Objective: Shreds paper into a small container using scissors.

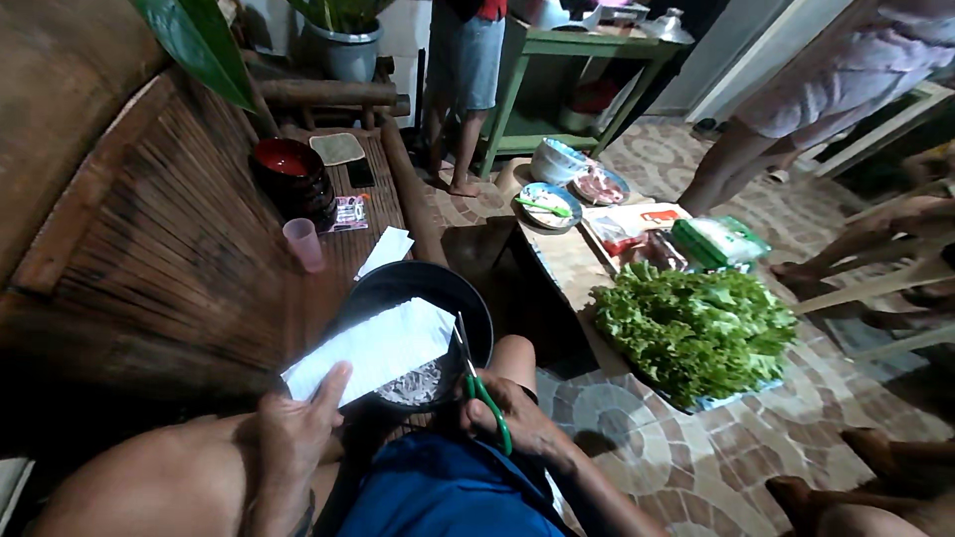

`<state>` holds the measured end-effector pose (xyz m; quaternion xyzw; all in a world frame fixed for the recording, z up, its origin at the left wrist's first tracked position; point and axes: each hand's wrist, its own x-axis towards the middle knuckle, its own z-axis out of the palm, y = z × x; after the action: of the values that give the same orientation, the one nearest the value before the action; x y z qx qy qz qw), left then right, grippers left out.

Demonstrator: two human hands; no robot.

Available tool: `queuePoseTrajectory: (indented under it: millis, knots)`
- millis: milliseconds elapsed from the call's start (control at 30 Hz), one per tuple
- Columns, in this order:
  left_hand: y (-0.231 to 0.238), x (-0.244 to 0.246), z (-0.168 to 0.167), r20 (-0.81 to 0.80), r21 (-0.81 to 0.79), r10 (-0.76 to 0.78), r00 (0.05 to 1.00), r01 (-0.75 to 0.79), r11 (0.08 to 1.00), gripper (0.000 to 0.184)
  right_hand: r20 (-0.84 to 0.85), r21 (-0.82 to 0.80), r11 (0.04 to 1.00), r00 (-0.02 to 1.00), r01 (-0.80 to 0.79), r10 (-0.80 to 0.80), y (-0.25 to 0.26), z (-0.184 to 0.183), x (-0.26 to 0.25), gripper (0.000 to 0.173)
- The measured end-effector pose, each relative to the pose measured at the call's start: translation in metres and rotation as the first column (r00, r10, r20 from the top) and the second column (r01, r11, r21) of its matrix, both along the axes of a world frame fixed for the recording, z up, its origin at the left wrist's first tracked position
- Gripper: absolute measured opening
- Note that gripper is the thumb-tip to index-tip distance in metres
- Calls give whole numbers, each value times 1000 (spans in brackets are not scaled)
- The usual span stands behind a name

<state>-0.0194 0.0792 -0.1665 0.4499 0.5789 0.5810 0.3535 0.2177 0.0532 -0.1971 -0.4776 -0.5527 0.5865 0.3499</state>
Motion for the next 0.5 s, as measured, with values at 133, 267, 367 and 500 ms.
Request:
queuePoseTrajectory:
  millis: [133,267,367,500]
  knots:
    - [0,0,-1,0,11,-11,1000,11,1000,12,34,-35,999,999,5,-4,3,2,-1,55]
    - [-1,-1,-3,-29,19,-34,999,34,999,11,-4,-25,998,999,50,-50,4,2,-5,43]
    - [-1,-1,-4,-37,33,-30,999,32,999,11,-32,-25,997,997,69,-70,5,1,-6,40]
    - [-1,-1,-4,-40,31,-34,999,35,999,12,-53,-12,997,995,83,-83,4,-1,-7,32]
